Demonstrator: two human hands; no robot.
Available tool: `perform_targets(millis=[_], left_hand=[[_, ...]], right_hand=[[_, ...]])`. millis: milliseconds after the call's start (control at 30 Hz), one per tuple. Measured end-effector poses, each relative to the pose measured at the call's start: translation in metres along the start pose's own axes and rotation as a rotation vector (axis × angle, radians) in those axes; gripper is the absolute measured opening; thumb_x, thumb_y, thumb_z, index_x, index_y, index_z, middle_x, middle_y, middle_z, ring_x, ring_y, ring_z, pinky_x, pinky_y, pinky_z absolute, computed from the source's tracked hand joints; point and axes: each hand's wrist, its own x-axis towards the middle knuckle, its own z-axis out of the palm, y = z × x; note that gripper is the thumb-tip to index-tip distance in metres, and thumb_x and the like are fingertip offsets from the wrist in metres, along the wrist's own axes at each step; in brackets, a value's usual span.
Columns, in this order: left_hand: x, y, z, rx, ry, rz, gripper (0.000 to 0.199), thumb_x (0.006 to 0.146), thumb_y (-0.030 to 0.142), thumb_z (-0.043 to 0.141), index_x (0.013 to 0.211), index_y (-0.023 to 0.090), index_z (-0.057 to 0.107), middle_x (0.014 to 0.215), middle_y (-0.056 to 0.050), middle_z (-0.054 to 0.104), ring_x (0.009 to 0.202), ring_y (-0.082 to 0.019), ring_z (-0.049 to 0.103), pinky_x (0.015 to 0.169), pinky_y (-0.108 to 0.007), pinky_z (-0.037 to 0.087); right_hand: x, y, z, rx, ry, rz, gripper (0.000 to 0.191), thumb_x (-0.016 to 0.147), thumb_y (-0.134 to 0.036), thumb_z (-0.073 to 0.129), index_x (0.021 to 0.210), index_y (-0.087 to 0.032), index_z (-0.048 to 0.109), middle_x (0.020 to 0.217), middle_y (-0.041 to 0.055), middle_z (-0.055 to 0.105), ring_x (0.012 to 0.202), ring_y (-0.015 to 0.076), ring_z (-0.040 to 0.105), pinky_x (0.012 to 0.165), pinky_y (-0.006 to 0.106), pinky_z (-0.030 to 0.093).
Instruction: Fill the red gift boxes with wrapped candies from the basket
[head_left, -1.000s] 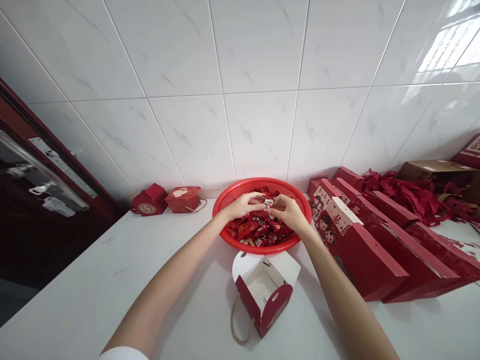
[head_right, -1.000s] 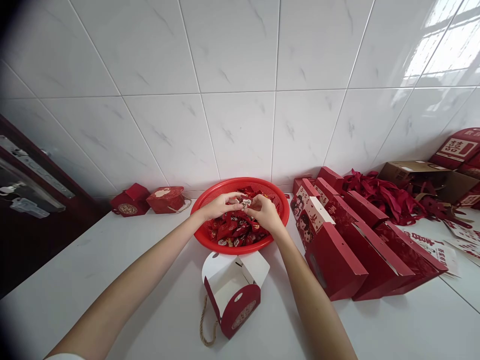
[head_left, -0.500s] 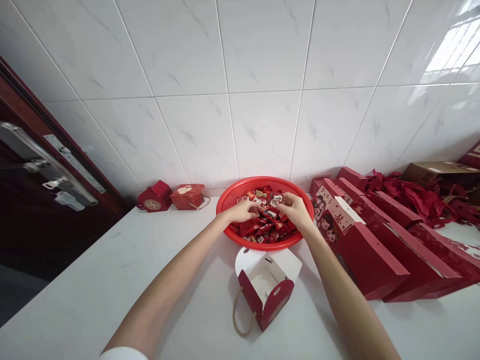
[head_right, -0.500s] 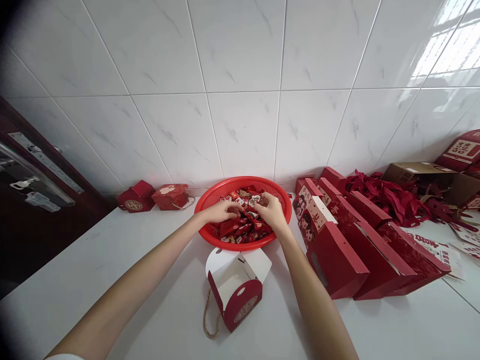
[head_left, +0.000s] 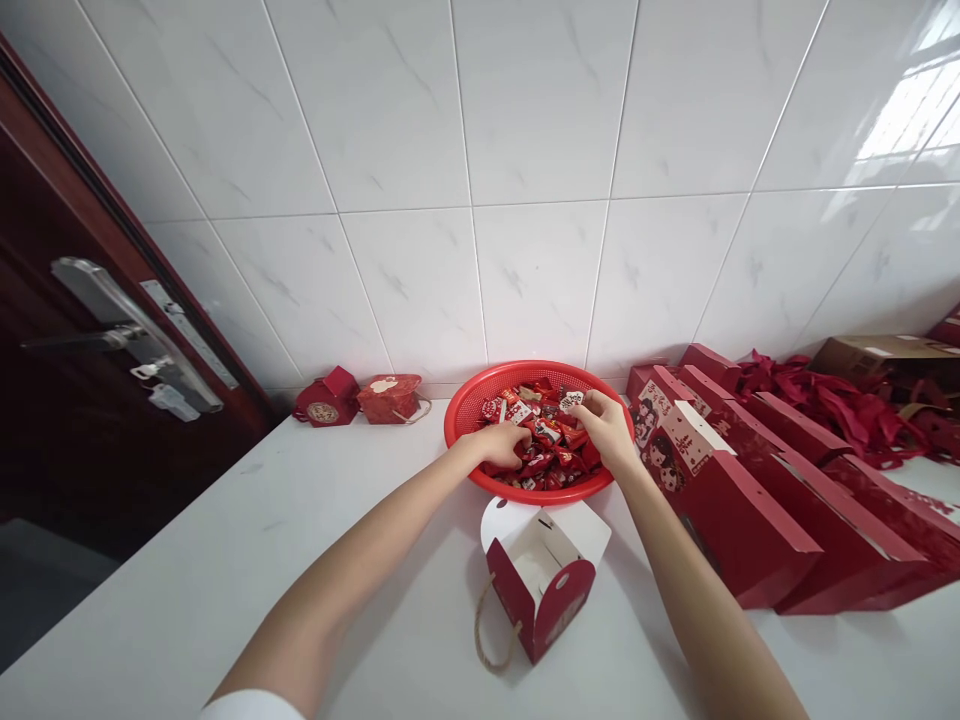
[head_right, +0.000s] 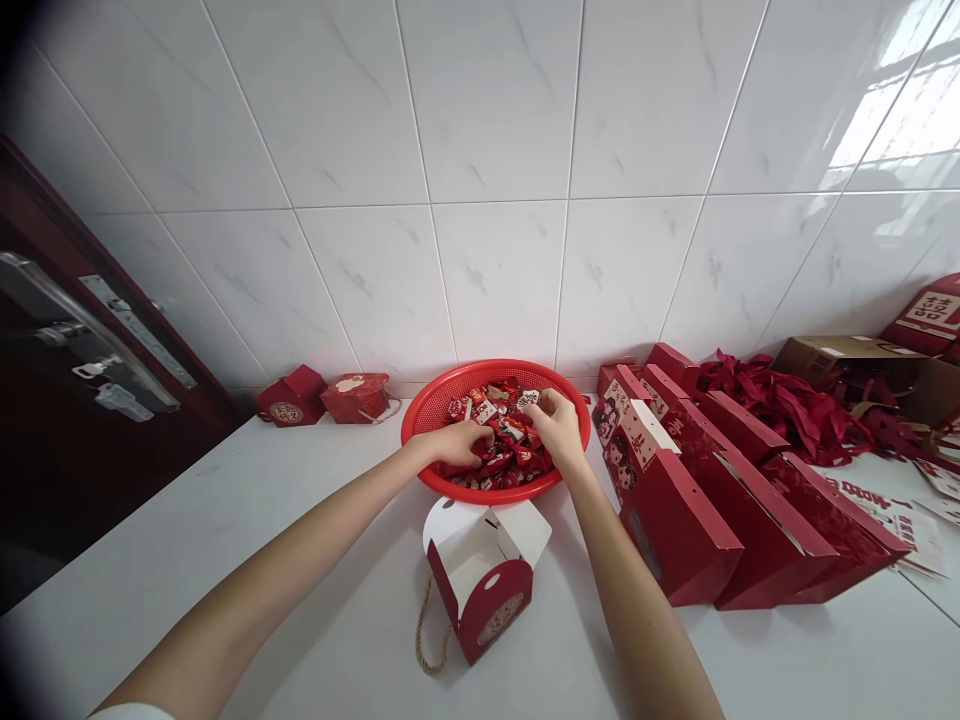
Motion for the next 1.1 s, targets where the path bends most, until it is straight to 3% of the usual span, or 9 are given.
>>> perform_targets(millis=[67, 133, 267, 367, 533, 667, 800, 933, 1100], left_hand=[[0.002, 0.0, 0.001, 0.04, -0.01, -0.006, 0.031, 0.075, 0.024, 0.067, 0.106, 0.02, 0.07, 0.109, -0.009, 0.074, 0.095, -0.027, 0.07, 0.082, -0.033, 0.055], [0.004, 0.0, 0.001, 0.076, -0.008, 0.005, 0.032, 0.077, 0.03, 0.068, 0.108, 0.022, 0.071, 0.118, -0.01, 0.072, 0.109, -0.03, 0.066, 0.094, -0.036, 0.052], [0.01, 0.004, -0.002, 0.165, -0.063, -0.023, 0.066, 0.068, 0.039, 0.08, 0.132, 0.029, 0.064, 0.151, -0.009, 0.055, 0.136, -0.037, 0.051, 0.11, -0.046, 0.044], [0.015, 0.008, -0.005, 0.238, -0.136, -0.04, 0.078, 0.066, 0.041, 0.083, 0.139, 0.03, 0.06, 0.148, -0.011, 0.056, 0.13, -0.037, 0.056, 0.105, -0.046, 0.049], [0.018, 0.015, -0.007, 0.276, -0.107, -0.03, 0.053, 0.07, 0.038, 0.08, 0.121, 0.026, 0.072, 0.133, -0.01, 0.065, 0.111, -0.033, 0.067, 0.092, -0.039, 0.056], [0.016, 0.022, -0.006, 0.355, -0.074, -0.075, 0.046, 0.069, 0.043, 0.08, 0.11, 0.023, 0.077, 0.127, -0.013, 0.067, 0.107, -0.036, 0.068, 0.092, -0.046, 0.056], [0.013, 0.027, -0.006, 0.411, -0.069, -0.131, 0.064, 0.072, 0.053, 0.077, 0.128, 0.025, 0.07, 0.138, -0.016, 0.061, 0.113, -0.039, 0.066, 0.095, -0.051, 0.054], [0.013, 0.028, -0.008, 0.407, -0.13, -0.143, 0.074, 0.073, 0.056, 0.074, 0.14, 0.025, 0.062, 0.143, -0.017, 0.059, 0.119, -0.039, 0.064, 0.099, -0.049, 0.053], [0.015, 0.026, -0.006, 0.36, -0.081, -0.142, 0.058, 0.071, 0.052, 0.078, 0.12, 0.021, 0.074, 0.13, -0.017, 0.067, 0.11, -0.038, 0.069, 0.094, -0.045, 0.055]], right_hand=[[-0.001, 0.001, 0.0, 0.003, 0.001, 0.0, 0.02, 0.069, -0.038, 0.068, 0.069, -0.021, 0.056, 0.07, 0.0, 0.062, 0.068, 0.0172, 0.055, 0.062, 0.029, 0.044], [-0.001, 0.003, 0.0, 0.0, 0.004, 0.005, 0.022, 0.069, -0.04, 0.068, 0.07, -0.021, 0.057, 0.071, 0.0007, 0.063, 0.069, 0.0179, 0.056, 0.063, 0.029, 0.045], [0.0, 0.004, 0.001, 0.022, 0.016, -0.002, 0.022, 0.069, -0.04, 0.069, 0.07, -0.021, 0.056, 0.071, 0.0004, 0.063, 0.068, 0.0175, 0.055, 0.062, 0.03, 0.044], [0.0, 0.004, 0.001, 0.048, 0.029, -0.002, 0.023, 0.069, -0.04, 0.069, 0.068, -0.022, 0.055, 0.069, -0.0004, 0.061, 0.066, 0.017, 0.054, 0.061, 0.03, 0.043], [0.0, 0.002, 0.0, 0.037, 0.035, 0.03, 0.026, 0.07, -0.043, 0.072, 0.07, -0.022, 0.057, 0.069, 0.0001, 0.062, 0.069, 0.018, 0.056, 0.06, 0.029, 0.044], [0.0, -0.001, 0.0, 0.054, 0.041, 0.06, 0.024, 0.068, -0.04, 0.071, 0.068, -0.022, 0.055, 0.07, 0.0007, 0.063, 0.068, 0.0178, 0.056, 0.058, 0.028, 0.044], [0.001, -0.001, 0.001, 0.077, 0.046, 0.071, 0.026, 0.066, -0.041, 0.072, 0.067, -0.022, 0.055, 0.07, 0.0013, 0.063, 0.068, 0.018, 0.055, 0.058, 0.028, 0.045], [0.002, -0.001, 0.0, 0.092, 0.044, 0.076, 0.024, 0.064, -0.04, 0.072, 0.066, -0.021, 0.056, 0.068, 0.0006, 0.062, 0.069, 0.0177, 0.055, 0.06, 0.028, 0.045], [0.001, -0.004, 0.0, 0.114, 0.047, 0.089, 0.024, 0.063, -0.037, 0.073, 0.065, -0.021, 0.056, 0.067, 0.0003, 0.061, 0.067, 0.0171, 0.055, 0.06, 0.029, 0.044]])
